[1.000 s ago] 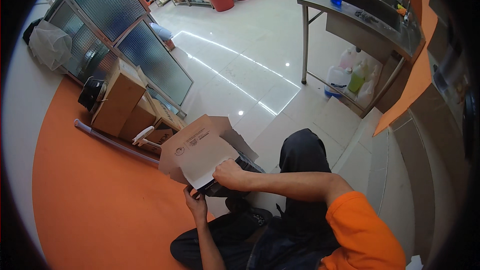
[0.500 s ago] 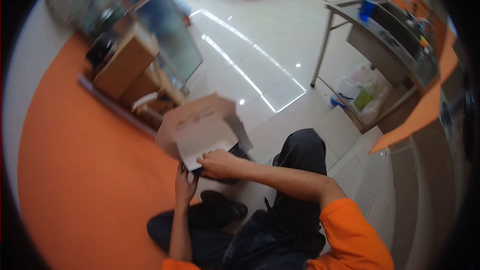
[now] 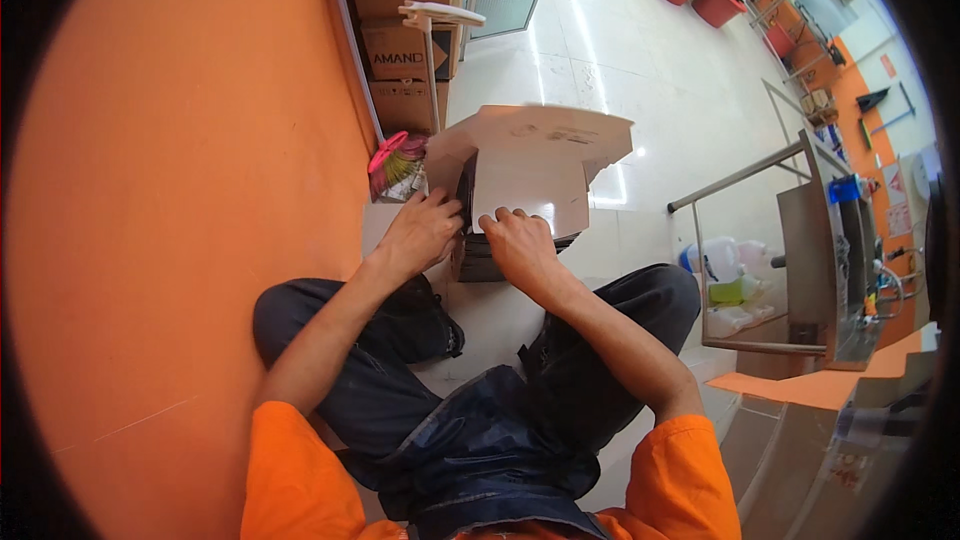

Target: The recorder sits on the floor and folds cardboard sheets into food delivery boxes.

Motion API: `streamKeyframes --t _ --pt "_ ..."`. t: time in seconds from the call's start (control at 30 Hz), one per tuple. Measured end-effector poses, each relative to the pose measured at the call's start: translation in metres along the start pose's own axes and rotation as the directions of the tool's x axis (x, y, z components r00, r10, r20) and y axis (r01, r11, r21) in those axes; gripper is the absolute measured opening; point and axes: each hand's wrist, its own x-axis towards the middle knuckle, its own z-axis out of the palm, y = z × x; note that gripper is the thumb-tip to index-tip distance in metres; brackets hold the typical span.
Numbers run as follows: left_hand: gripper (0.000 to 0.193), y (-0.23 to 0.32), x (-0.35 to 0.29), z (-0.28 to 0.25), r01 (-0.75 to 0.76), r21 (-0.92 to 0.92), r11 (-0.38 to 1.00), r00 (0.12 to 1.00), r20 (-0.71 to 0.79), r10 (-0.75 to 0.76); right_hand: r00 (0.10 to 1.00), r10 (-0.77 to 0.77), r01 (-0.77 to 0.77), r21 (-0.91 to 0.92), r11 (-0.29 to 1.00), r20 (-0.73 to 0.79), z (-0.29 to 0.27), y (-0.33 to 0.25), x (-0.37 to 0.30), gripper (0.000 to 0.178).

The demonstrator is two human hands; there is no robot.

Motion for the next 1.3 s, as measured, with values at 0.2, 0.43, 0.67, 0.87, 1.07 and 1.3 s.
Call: streamKeyframes --t 0.2,0.43,0.67,0.87,1.07,1.3 --pt "0.012 -0.01 0.006 0.011 -0.134 0.023 0.991 0.989 0.065 0.132 0.967 -0.101 0.11 -0.027 0.994 0.233 0.001 0.012 0.01 0.014" --pt "0.008 -0.005 0.006 0.012 -0.042 -0.033 0.999 0.999 -0.019 0.042 0.924 0.157 -0.291 0.374 0.881 0.349 -0.038 0.027 0.053 0.041" --pt "0.011 -0.017 0.013 -0.002 0.081 -0.284 0.955 0.997 0.007 -0.082 0.911 0.404 -0.382 0.202 0.902 -0.083 0.019 0.014 0.068 0.031" --pt "0.021 -0.053 0.04 0.007 0.189 -0.595 0.781 0.653 -0.518 -0.553 0.889 0.459 -0.453 0.152 0.878 0.0 0.017 0.021 0.073 0.029" --pt "0.021 -0.066 0.053 0.043 0.263 -0.775 0.574 0.807 -0.149 -0.572 0.891 0.453 -0.448 0.152 0.881 -0.002 0.019 0.021 0.07 0.028" --pt "0.021 -0.076 0.05 0.04 0.325 -0.737 0.593 0.87 -0.013 -0.493 0.834 0.534 -0.551 0.137 0.823 0.14 0.023 0.015 0.08 0.033"
